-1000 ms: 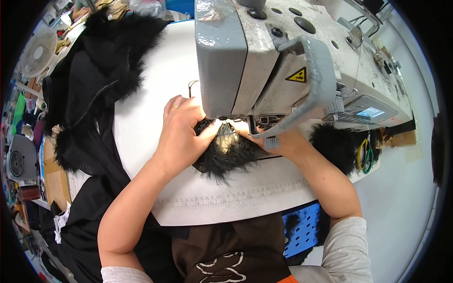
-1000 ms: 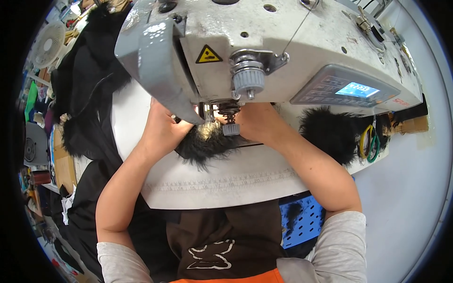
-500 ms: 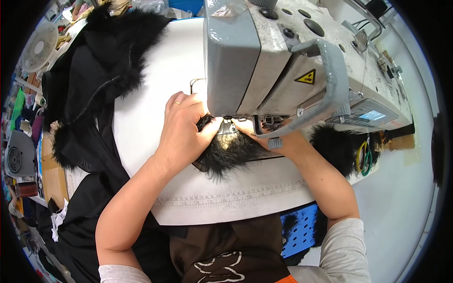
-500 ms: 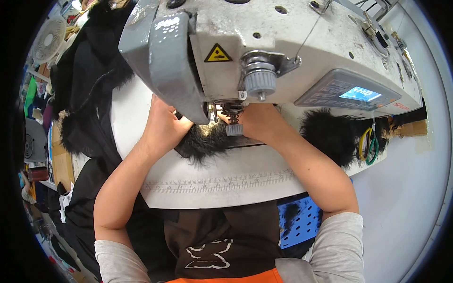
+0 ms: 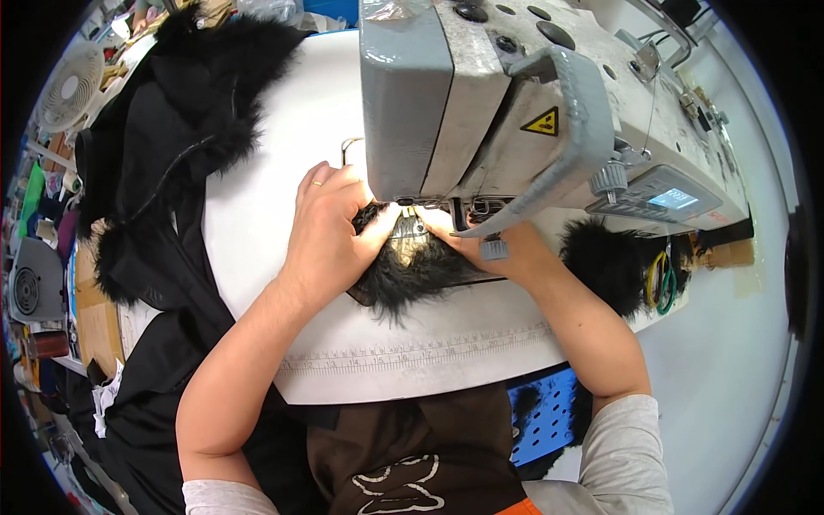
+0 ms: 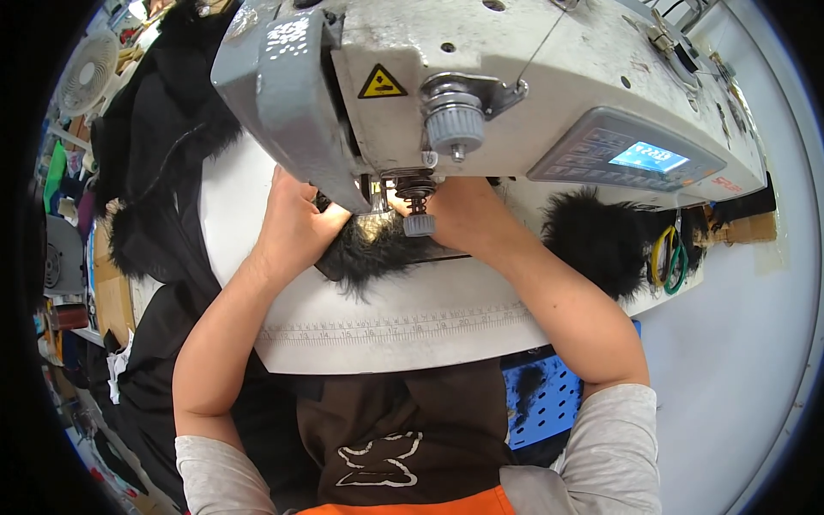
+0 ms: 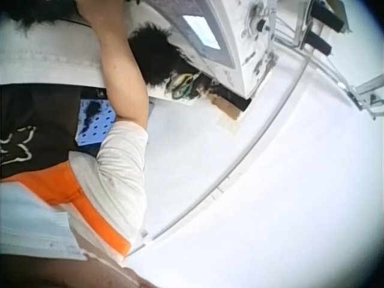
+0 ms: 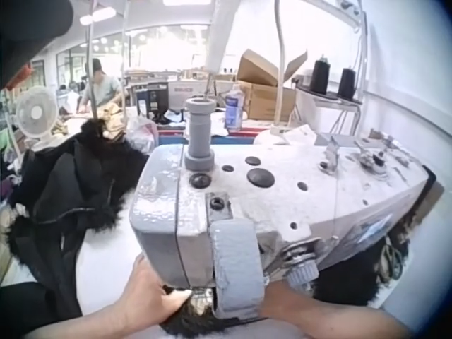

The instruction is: Sewing and trimming black fur onto a garment using an industrial sewing machine.

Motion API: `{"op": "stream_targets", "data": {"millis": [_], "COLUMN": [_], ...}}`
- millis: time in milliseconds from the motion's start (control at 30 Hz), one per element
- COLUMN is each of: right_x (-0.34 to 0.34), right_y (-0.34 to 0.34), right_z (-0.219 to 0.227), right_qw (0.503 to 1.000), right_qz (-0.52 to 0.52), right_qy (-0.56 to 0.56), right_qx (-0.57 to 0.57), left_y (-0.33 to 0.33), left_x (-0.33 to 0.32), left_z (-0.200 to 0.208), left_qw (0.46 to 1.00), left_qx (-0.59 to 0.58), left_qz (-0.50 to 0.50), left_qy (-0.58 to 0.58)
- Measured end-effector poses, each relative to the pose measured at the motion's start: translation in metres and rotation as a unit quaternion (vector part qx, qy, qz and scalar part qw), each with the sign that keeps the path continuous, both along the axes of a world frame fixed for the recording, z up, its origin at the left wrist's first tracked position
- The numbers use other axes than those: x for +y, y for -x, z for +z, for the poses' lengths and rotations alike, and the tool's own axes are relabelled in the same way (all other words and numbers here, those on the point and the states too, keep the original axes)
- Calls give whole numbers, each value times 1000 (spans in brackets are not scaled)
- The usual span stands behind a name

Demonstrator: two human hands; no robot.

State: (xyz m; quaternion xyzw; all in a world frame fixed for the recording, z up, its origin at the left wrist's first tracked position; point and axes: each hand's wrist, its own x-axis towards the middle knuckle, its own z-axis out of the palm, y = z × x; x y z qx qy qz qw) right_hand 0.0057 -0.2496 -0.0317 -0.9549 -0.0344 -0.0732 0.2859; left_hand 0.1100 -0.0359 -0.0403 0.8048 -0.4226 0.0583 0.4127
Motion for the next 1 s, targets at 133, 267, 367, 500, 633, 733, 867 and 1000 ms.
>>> {"op": "stream_targets", "data": {"millis": [133,267,367,500,633,733,867,1000], "right_x": [0,0,-1,2,5,-1,-5,-2], "right_y": [2,0,2,7,10,8,8,6], "right_z": [-6,-4,4,16,23,9,-3,-6], "right_qw": [996,998,997,994,996,997,998,996], "right_qz": [1,-14,12,14,15,11,7,8], "right_qy": [44,-34,-70,-110,-85,-72,-26,-44], "right_qx": [-74,-47,-17,0,-19,26,63,73], "left_y": [-1,1,6,1,-1,1,2,1], "left_x": [1,1,5,11,11,7,4,8], "left_z": [-2,4,10,11,7,8,9,6], "left_qw": [1000,1000,999,992,988,985,988,992], "left_qx": [-11,-6,18,97,135,158,144,122], "left_qz": [-1,-11,-29,-75,-66,-55,-47,-38], "left_qy": [0,5,-10,-5,-31,-34,-4,-22]}}
